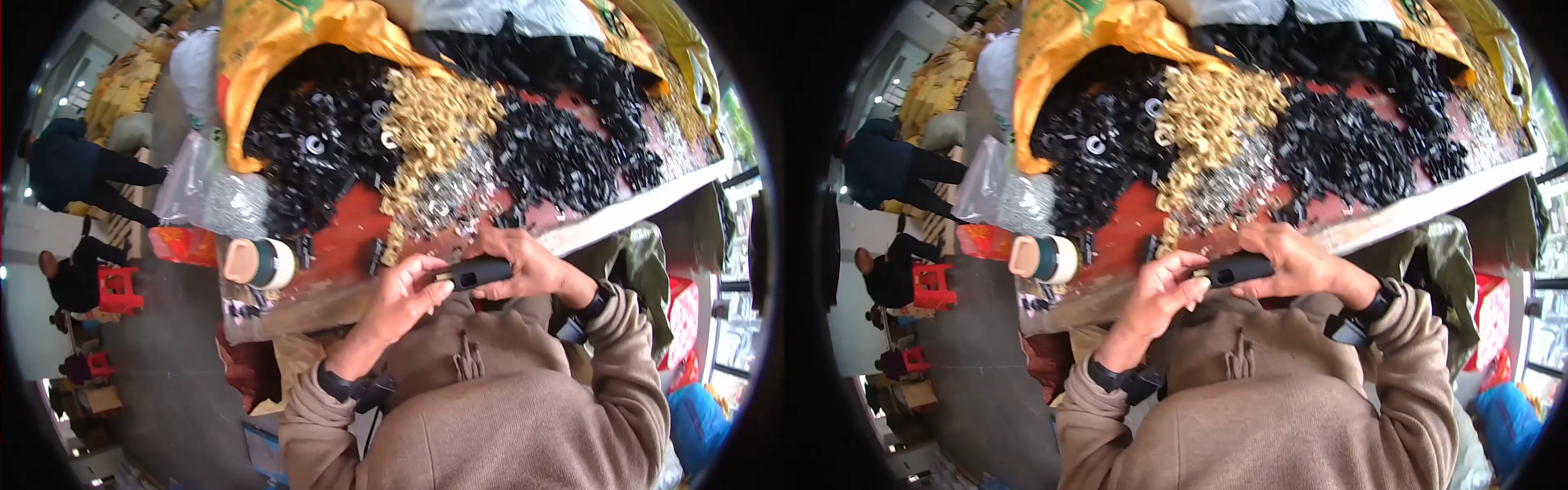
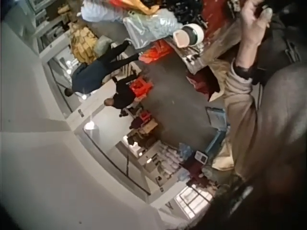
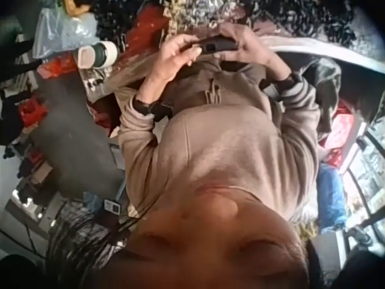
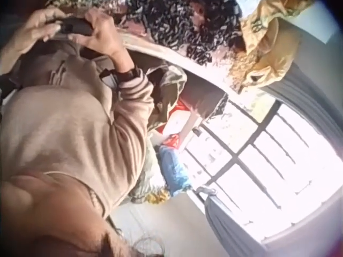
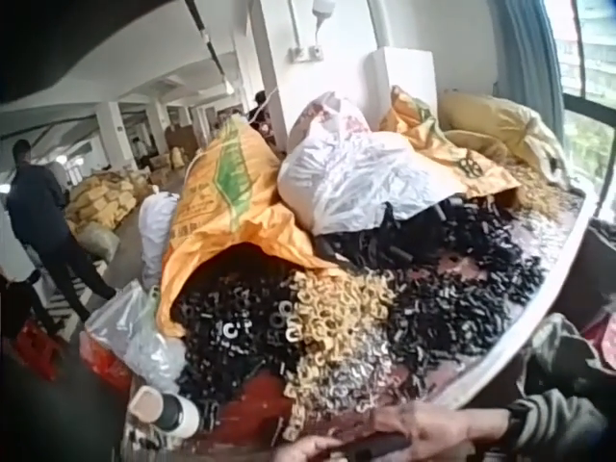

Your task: The person assembles components by hand, picking up a black plastic housing, inserting a small metal clip and a beige plastic part, and then setting the finished piece down.

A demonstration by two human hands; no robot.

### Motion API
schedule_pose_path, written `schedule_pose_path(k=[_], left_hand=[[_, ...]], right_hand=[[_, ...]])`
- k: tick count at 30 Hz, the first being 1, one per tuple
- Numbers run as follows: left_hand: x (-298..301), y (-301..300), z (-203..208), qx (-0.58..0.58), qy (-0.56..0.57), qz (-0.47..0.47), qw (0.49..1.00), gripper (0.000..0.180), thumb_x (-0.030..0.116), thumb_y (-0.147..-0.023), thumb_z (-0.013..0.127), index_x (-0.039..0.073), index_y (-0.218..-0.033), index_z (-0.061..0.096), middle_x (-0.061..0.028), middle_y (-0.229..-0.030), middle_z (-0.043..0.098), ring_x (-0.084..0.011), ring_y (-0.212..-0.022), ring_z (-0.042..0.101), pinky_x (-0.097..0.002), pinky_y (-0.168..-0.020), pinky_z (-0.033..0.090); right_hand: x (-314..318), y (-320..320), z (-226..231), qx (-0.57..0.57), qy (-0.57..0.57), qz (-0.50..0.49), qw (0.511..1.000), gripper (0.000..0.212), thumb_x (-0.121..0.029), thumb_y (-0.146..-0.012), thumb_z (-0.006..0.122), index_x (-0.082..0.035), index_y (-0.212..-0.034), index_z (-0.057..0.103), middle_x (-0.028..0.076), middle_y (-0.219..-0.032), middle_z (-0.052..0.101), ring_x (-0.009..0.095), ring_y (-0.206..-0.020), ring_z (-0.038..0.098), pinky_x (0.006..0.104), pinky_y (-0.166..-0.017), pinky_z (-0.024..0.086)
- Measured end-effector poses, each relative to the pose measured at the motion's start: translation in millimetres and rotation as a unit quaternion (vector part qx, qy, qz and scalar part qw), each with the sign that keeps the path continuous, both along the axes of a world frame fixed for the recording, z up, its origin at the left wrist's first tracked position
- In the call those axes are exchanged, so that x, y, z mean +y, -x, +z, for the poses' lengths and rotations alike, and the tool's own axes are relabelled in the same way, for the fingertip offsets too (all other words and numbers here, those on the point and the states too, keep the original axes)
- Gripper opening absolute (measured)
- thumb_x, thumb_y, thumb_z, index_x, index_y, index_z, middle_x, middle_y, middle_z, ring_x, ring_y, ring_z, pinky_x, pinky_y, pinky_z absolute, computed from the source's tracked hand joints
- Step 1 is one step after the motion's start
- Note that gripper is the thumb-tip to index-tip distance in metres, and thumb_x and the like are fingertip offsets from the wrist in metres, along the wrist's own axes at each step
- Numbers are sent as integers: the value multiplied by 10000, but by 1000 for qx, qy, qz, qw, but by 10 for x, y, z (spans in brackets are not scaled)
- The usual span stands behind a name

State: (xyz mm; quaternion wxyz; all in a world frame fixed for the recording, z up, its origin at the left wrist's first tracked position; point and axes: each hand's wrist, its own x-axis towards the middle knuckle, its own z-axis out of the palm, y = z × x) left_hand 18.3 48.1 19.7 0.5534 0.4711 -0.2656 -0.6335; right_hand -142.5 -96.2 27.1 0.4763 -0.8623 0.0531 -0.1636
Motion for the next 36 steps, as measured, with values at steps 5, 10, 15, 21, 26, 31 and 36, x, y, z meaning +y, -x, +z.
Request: schedule_pose_path(k=[5, 10, 15, 21, 26, 31, 36], left_hand=[[30, 80, -95, -55, -10, -38, 998, 286, 109, -766, 609, -33, -987, 496, -12, -737, 549, -32, -583, 469, -174, -503, 400], [27, 116, -184, -4, -25, -50, 998, 311, 110, -765, 610, -48, -1007, 496, -26, -754, 556, -44, -600, 492, -181, -517, 418], [-39, 97, -176, 10, -72, -6, 997, 341, 104, -754, 621, -52, -1028, 493, -45, -782, 561, -66, -627, 521, -182, -560, 442], [-63, -23, -238, 41, -95, 15, 995, 427, 82, -732, 638, -39, -1094, 446, -61, -858, 563, -76, -665, 532, -184, -589, 452], [-138, 21, -201, 80, -84, 6, 993, 488, 61, -716, 648, -34, -1130, 409, -62, -895, 557, -78, -704, 536, -188, -594, 457], [-178, 121, -192, 89, -77, 0, 993, 502, 30, -696, 655, -27, -1129, 406, -59, -921, 544, -93, -759, 539, -204, -637, 467], [-173, 228, -232, 99, -22, -1, 995, 516, 5, -672, 666, -8, -1123, 417, -51, -982, 510, -108, -851, 523, -236, -733, 462]], right_hand=[[123, 115, -34, 35, -7, 11, 999, 387, -193, -618, 701, -2, -890, 504, 114, -793, 522, 275, -748, 533, 337, -652, 421], [220, 159, -91, 55, -34, -6, 998, 376, -169, -624, 699, -5, -898, 501, 117, -795, 522, 270, -756, 533, 338, -659, 422], [278, 124, -207, 85, -73, -60, 992, 422, -203, -635, 704, -16, -958, 507, 116, -836, 527, 261, -801, 536, 330, -696, 427], [165, 98, -233, 103, -17, 28, 994, 700, -325, -643, 699, -21, -1193, 391, 173, -1153, 433, 306, -1071, 430, 366, -885, 351], [-12, 12, -184, 13, -39, 126, 991, 852, -389, -621, 695, -10, -1264, 283, 182, -1280, 302, 327, -1171, 320, 405, -965, 251], [-3, -59, -277, -47, -157, 204, 965, 814, -416, -649, 654, 35, -1232, 308, 204, -1206, 365, 326, -1120, 367, 401, -945, 265], [68, 23, -335, -66, -249, 136, 957, 763, -429, -663, 629, 28, -1208, 355, 176, -1143, 439, 297, -1071, 421, 381, -926, 294]])
